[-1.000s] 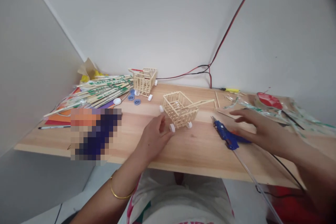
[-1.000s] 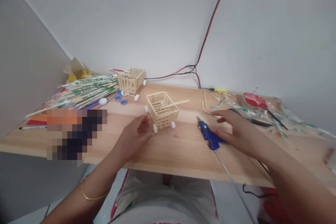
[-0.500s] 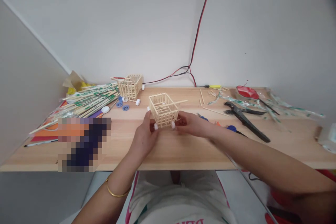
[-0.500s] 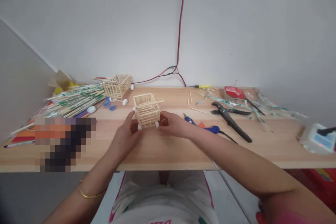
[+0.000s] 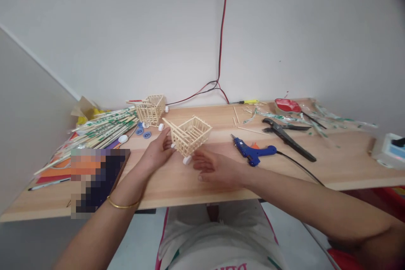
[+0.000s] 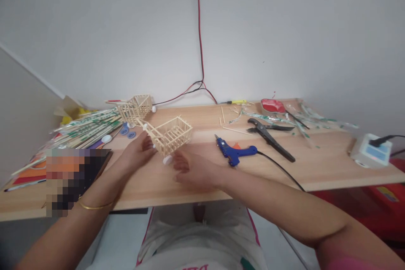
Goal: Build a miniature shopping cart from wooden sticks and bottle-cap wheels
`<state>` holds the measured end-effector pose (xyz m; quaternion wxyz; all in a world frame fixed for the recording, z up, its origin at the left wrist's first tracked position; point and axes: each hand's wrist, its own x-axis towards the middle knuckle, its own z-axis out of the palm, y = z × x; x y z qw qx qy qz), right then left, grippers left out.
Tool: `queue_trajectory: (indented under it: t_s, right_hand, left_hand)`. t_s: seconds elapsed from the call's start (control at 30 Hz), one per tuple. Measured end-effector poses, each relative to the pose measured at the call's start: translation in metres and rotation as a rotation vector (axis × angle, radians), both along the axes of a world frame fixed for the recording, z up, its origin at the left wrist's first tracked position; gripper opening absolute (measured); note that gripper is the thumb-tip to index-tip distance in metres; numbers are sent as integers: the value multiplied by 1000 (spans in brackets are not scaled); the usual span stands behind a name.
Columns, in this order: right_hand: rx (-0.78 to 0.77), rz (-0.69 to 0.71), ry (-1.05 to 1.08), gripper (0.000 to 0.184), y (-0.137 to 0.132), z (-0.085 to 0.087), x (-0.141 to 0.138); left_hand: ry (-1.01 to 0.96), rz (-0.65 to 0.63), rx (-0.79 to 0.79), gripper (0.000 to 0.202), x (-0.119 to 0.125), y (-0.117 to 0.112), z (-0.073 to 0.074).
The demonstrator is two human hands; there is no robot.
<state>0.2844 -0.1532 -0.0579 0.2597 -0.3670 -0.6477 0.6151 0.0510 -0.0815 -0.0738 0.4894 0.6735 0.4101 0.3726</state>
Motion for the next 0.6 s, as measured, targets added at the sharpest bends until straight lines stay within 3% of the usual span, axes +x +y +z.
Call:
queue_trajectory:
  t_s: [0.1,0.17,0.3,0.43,0.6]
  right_hand:
    - [118,-1,-163,47,-9,14,11]
    - [273,-25,-301,35,-13,26,30]
    - [634,-260,-635,41,-13,38,92]
    - [752,-274,-890,41,-10,31,144]
    - [719,-216,-935,48,-10,8,152]
  left_hand:
    - [42,47,-60,76,-12,2,3]
    - [98,147,-47,86,-19,-5,6]
    - [4,245,16,114,-7,-35,18]
    - [5,347,178,126,28,-53,24]
    - [-9,412,220,115,52,-46,23]
